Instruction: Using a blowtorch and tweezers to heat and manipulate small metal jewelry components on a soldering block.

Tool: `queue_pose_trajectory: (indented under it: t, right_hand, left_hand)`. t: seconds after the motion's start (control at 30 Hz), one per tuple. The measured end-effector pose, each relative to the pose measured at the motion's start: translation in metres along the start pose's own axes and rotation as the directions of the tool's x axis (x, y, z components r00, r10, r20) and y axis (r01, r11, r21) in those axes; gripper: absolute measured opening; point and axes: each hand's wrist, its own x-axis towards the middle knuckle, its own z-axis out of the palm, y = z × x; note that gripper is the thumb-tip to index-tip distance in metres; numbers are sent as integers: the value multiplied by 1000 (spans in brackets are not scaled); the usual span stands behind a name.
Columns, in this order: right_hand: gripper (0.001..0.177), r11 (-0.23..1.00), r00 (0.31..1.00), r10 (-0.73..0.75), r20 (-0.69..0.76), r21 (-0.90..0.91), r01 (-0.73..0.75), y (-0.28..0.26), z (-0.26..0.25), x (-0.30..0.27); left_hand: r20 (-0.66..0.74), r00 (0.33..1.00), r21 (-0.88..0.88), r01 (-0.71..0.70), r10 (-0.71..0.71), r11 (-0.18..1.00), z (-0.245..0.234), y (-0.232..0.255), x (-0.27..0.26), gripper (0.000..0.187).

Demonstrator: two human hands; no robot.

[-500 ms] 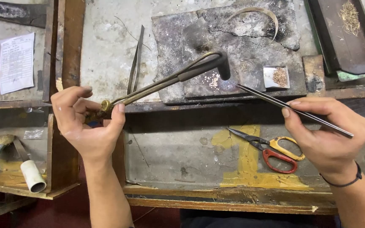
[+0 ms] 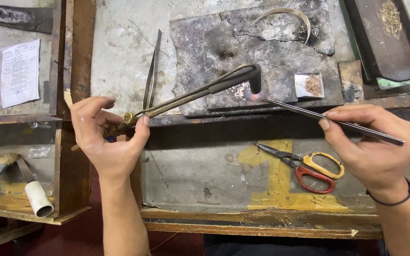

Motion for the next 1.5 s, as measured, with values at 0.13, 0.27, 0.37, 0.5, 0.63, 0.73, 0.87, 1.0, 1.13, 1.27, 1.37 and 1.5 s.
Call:
queue_pose_trajectory:
  t: [0.13,0.27,0.37,0.5,0.63,0.73,0.87,1.0,1.13,1.27,1.37,1.5]
  right_hand:
    - [12,1000,1000,-1,-1,7,1,0,0,1]
    - [12,1000,1000,-19,-3,-7,19,2,1,0]
    - [12,1000,1000,-22,-6,-7,22,2,1,-1]
    - [12,1000,1000,-21,-13,-3,21,3,2,-1]
    - [12,1000,1000,-20,-14,3,20,2,2,-1]
    - [12,1000,1000,-21,-9,1,21,4,2,-2]
    - [12,1000,1000,-21,-11,-7,21,3,2,-1]
    - [12,1000,1000,-9,-11,14,9,5,2,-3]
    - [12,1000,1000,-11,-11,5,11,5,2,-3]
    - [12,1000,1000,-12,-14,1,12,3,2,-2]
    - [12,1000,1000,-17,-6,-6,17,2,2,-1]
    - [12,999,999,-33,-13,-9,33,3,2,-1]
  left_hand:
    - [-3,1000,-6,6,-6,1000,1,-1,0,47]
    - [-2,1000,6,5,-5,1000,1,0,0,46]
    - [-1,1000,9,5,-5,1000,2,0,-1,46]
    - [0,1000,8,10,-10,1000,2,-1,-1,46]
    - [2,1000,12,5,-5,1000,2,0,-1,44]
    - [-1,1000,7,-3,3,1000,2,1,0,42]
    - [6,1000,8,-6,6,1000,1,3,1,40]
    - [13,999,5,-37,37,999,1,1,2,35]
    - [18,1000,19,18,-18,1000,0,-1,-1,33]
    - [16,1000,32,25,-25,999,-1,-2,-1,28]
    - [19,999,30,26,-27,999,-1,-2,-2,26]
    - [30,999,2,29,-29,1000,-3,0,-1,23]
